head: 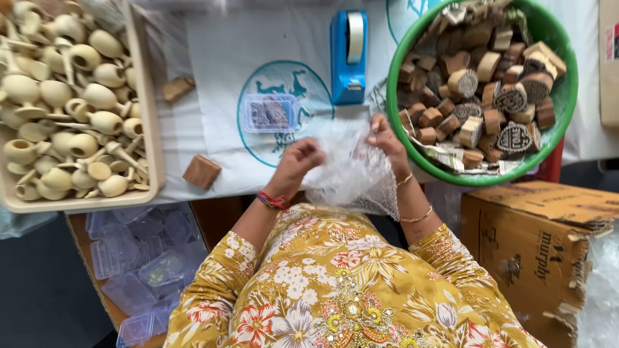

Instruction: The person wraps a small container with bubble wrap and secures it with tape.

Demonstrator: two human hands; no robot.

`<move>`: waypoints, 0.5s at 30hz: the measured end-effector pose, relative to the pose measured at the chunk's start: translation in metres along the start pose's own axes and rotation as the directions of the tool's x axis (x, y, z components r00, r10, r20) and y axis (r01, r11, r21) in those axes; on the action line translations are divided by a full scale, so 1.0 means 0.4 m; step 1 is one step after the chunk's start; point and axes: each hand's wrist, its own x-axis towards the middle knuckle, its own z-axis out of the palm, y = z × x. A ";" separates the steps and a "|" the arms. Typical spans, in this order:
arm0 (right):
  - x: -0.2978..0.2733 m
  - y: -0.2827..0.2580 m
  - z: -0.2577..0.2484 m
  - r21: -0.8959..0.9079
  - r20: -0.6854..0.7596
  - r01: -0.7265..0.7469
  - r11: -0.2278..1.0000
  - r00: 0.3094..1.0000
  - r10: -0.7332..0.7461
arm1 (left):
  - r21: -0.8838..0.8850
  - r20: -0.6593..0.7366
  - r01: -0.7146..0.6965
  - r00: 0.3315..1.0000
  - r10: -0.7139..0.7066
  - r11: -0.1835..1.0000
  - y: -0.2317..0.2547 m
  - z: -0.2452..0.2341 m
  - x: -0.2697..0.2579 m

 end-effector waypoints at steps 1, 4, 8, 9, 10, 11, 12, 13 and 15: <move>0.023 -0.036 0.041 -0.007 0.015 0.010 1.000 1.000 -0.010 | 0.006 0.003 -0.018 1.000 0.018 1.000 0.038 -0.020 0.001; 0.068 -0.133 0.180 -0.029 -0.007 0.098 0.995 0.995 -0.098 | -0.273 -0.169 -0.143 0.981 0.099 0.951 0.154 -0.059 -0.015; 0.113 -0.182 0.275 -0.162 0.000 -0.044 0.986 0.999 0.045 | -0.269 -0.277 -0.158 0.957 0.081 0.950 0.358 -0.014 -0.053; 0.128 -0.175 0.266 -0.318 0.034 -0.031 0.948 0.998 0.044 | -0.210 -0.267 -0.082 0.964 0.024 0.974 0.412 0.010 -0.067; 0.140 -0.176 0.256 -0.322 0.042 -0.025 0.946 0.998 0.041 | -0.208 -0.266 -0.091 0.963 0.033 0.974 0.419 -0.009 -0.074; 0.155 -0.178 0.246 -0.380 0.114 0.064 0.923 0.993 -0.023 | -0.027 -0.174 0.021 0.984 -0.025 0.999 0.426 -0.029 -0.080; 0.172 -0.180 0.237 -0.428 0.189 0.156 0.890 0.979 -0.081 | 0.164 -0.094 0.114 0.991 -0.099 0.980 0.432 -0.051 -0.085; 0.177 -0.190 0.252 -0.428 0.197 0.159 0.890 0.977 -0.080 | 0.166 -0.097 0.108 0.991 -0.093 0.980 0.415 -0.084 -0.090; 0.189 -0.210 0.279 -0.965 0.159 0.149 0.216 0.987 0.028 | 0.416 -0.004 0.002 1.000 -0.001 0.909 0.381 -0.152 -0.094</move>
